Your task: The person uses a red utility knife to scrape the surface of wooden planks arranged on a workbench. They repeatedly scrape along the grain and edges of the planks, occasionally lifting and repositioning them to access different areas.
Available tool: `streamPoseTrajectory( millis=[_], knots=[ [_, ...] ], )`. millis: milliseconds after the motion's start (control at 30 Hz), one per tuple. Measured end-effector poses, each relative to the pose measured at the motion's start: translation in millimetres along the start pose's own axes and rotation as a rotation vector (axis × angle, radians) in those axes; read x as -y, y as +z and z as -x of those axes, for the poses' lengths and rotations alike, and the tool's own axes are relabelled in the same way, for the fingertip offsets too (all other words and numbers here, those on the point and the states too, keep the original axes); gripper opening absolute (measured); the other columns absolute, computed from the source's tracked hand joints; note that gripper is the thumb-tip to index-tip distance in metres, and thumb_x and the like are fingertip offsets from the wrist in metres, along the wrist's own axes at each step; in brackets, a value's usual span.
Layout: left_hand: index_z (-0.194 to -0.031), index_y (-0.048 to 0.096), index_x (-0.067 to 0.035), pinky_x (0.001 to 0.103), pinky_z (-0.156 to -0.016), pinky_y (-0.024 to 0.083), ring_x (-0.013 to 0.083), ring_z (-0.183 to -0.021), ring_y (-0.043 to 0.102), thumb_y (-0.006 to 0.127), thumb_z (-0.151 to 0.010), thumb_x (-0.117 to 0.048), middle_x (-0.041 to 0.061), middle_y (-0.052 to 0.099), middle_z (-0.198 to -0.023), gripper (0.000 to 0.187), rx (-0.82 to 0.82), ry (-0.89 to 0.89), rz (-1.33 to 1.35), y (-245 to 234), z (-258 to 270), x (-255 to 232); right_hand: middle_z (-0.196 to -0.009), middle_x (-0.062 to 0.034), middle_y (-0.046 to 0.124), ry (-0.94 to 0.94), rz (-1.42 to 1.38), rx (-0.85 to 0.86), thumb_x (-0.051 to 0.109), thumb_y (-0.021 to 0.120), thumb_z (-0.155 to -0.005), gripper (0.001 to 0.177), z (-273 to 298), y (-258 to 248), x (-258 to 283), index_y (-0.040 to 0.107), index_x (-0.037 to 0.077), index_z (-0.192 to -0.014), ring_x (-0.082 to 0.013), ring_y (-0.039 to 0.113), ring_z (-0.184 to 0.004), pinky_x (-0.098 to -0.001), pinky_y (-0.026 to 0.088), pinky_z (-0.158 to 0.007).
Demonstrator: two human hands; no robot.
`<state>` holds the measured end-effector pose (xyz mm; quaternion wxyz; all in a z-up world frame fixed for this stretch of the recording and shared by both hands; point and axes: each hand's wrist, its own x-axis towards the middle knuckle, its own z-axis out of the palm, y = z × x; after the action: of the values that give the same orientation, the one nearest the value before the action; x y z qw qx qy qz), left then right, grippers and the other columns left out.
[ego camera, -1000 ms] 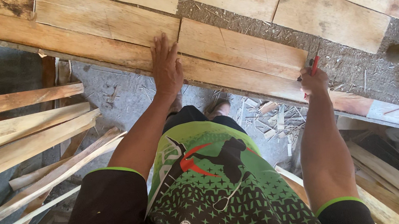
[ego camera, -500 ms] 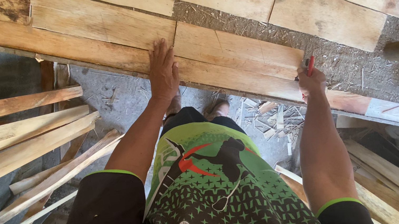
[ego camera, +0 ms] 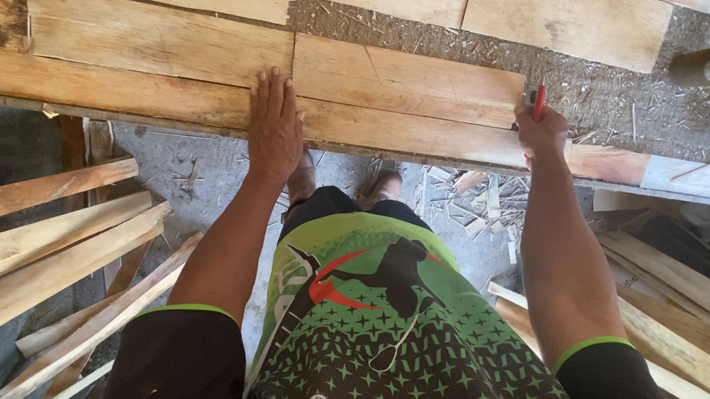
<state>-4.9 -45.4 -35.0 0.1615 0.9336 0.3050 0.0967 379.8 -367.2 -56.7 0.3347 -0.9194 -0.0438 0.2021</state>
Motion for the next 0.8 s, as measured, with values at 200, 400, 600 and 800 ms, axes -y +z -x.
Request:
streamPoseTrajectory(
  millis=[200,400,600,800],
  knots=[
    [-0.159,0.037,0.004,0.05,-0.131,0.015,0.0377,-0.16,0.016,0.053,-0.11,-0.023,0.02,0.022,-0.171,0.059,-0.009,0.005,-0.017,4.6,0.0,4.3,-0.074,0.0004,0.063,0.007,0.024,-0.009,0.031,0.08,-0.093,0.028,1.6,-0.7,3.9,0.07,0.006,-0.086,-0.0103,0.053,-0.065,-0.0336,0.044,-0.056],
    [-0.155,0.037,0.005,0.053,-0.129,0.019,0.042,-0.157,0.018,0.062,-0.106,-0.034,0.025,0.02,-0.168,0.067,-0.226,-0.07,0.105,7.0,13.3,7.9,-0.074,-0.0011,0.063,0.086,0.049,-0.017,0.034,0.08,-0.092,0.027,13.5,-4.9,17.4,0.071,0.008,-0.092,-0.0133,0.055,-0.062,-0.0363,0.043,-0.053],
    [-0.155,0.038,0.005,0.053,-0.131,0.017,0.0419,-0.158,0.018,0.061,-0.107,-0.034,0.025,0.022,-0.169,0.067,-0.211,-0.112,0.049,5.7,25.8,5.4,-0.074,-0.002,0.063,0.027,0.051,-0.013,0.036,0.08,-0.094,0.03,16.7,-5.7,19.9,0.072,0.007,-0.095,-0.0138,0.055,-0.061,-0.0369,0.044,-0.052],
    [-0.159,0.033,0.008,0.051,-0.131,0.013,0.0408,-0.158,0.018,0.057,-0.107,-0.035,0.026,0.022,-0.169,0.071,-0.126,-0.137,-0.006,0.9,20.6,3.0,-0.073,-0.002,0.063,0.065,0.09,-0.004,0.037,0.079,-0.094,0.031,9.4,-3.8,15.8,0.071,0.007,-0.096,-0.0144,0.055,-0.062,-0.0366,0.044,-0.053]
  ],
)
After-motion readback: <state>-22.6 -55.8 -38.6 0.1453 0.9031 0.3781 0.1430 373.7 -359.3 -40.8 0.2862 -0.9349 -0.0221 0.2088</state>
